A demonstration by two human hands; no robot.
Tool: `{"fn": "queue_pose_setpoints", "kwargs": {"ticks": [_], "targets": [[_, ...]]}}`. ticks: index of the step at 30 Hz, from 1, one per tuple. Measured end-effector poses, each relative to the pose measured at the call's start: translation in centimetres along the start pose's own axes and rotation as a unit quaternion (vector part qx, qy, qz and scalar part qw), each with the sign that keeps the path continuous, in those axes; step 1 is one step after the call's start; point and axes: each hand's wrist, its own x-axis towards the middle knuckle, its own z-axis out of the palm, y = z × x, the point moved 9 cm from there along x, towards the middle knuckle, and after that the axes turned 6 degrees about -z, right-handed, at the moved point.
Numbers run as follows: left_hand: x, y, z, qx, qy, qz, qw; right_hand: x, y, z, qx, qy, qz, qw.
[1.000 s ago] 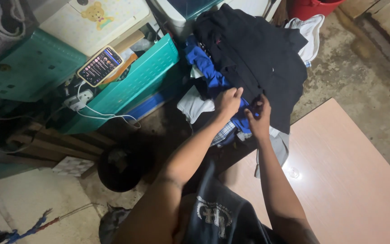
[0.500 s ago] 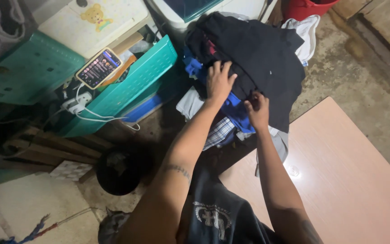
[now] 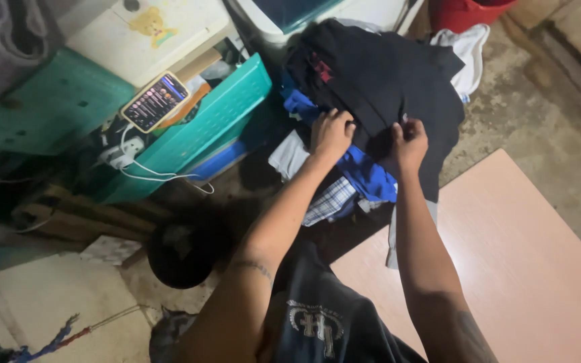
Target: The person folds several garments, including a black hoodie, a light blue hoodie, and black t-shirts, on a wooden table. They smooth out each item, fold the sleeves and body, and place the folded clothes into a blue basket.
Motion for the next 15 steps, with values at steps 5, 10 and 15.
{"fn": "queue_pose_setpoints", "kwargs": {"ticks": [5,10,15], "targets": [[1.1,0.8,-1.9,-0.012,0.074,-0.062,0.995,-3.6,-7.8,-1.8,0.122,-0.032,-0.092,0.988],[0.6,-4.0,3.4,-0.364,-0.121,-0.430,0.817,-9.4,-13.3,-0.3,0.270,-0.204,-0.200,0.919],[1.1,2.7,-1.0,-0.546,-0.073,-0.226,0.804,-8.0,-10.4,-0.7,0.257,-0.097,-0.115,0.955]]}}
